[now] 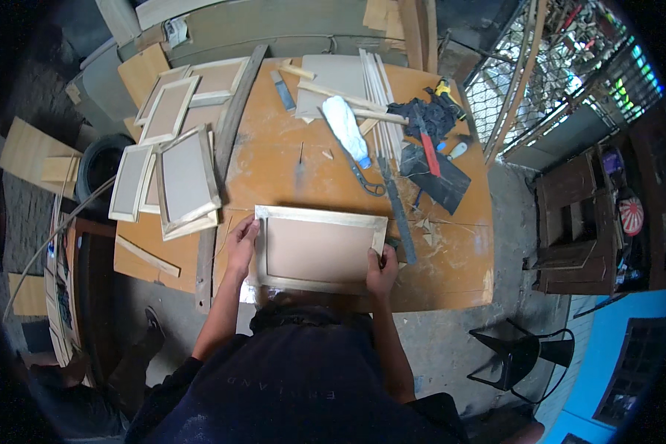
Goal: The recorder is assembling and finishing wooden picture frames, using small wood blocks and adhesive to secure the joints.
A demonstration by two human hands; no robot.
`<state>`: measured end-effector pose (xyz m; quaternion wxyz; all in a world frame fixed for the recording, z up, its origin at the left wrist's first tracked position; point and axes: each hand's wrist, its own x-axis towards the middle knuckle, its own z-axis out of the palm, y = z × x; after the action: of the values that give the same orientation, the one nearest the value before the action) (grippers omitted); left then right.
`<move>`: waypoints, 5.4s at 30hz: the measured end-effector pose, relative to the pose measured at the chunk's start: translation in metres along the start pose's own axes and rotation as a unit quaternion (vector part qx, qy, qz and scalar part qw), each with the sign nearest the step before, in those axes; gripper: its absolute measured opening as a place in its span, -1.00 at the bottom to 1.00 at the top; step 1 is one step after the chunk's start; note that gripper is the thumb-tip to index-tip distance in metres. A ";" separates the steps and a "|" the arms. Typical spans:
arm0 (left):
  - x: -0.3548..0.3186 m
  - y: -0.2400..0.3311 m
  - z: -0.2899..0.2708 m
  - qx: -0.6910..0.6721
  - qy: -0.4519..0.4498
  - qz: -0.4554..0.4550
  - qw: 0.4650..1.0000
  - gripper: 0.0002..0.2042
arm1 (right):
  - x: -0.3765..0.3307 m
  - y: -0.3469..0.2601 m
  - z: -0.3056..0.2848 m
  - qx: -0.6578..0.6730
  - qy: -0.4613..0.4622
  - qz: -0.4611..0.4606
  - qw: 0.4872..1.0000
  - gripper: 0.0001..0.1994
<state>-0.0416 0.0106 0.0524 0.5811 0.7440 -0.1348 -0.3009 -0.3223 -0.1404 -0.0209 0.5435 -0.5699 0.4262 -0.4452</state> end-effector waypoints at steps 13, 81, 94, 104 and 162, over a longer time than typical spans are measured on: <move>-0.012 0.022 0.012 -0.069 -0.016 0.049 0.996 -0.68 | -0.002 -0.043 -0.022 0.093 0.031 0.006 0.995 -0.82; 0.024 -0.030 -0.125 -0.226 0.024 -0.134 0.965 -0.81 | 0.105 -0.132 0.168 0.264 -0.100 0.248 0.927 -0.49; 0.026 -0.027 -0.152 -0.276 0.121 -0.227 0.926 -0.85 | 0.175 -0.071 0.372 0.405 -0.097 0.288 0.863 -0.59; 0.031 -0.014 -0.166 -0.274 0.160 -0.219 0.923 -0.83 | 0.243 -0.052 0.480 0.442 -0.082 0.350 0.822 -0.66; 0.027 0.106 -0.188 -0.230 0.024 -0.002 0.973 -0.62 | 0.067 -0.193 0.260 0.019 -0.269 0.044 0.962 -0.78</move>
<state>0.1094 0.1126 0.1714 0.7391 0.5977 -0.0464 -0.3071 -0.0540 -0.1339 0.1712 0.6675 -0.6390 0.2809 -0.2593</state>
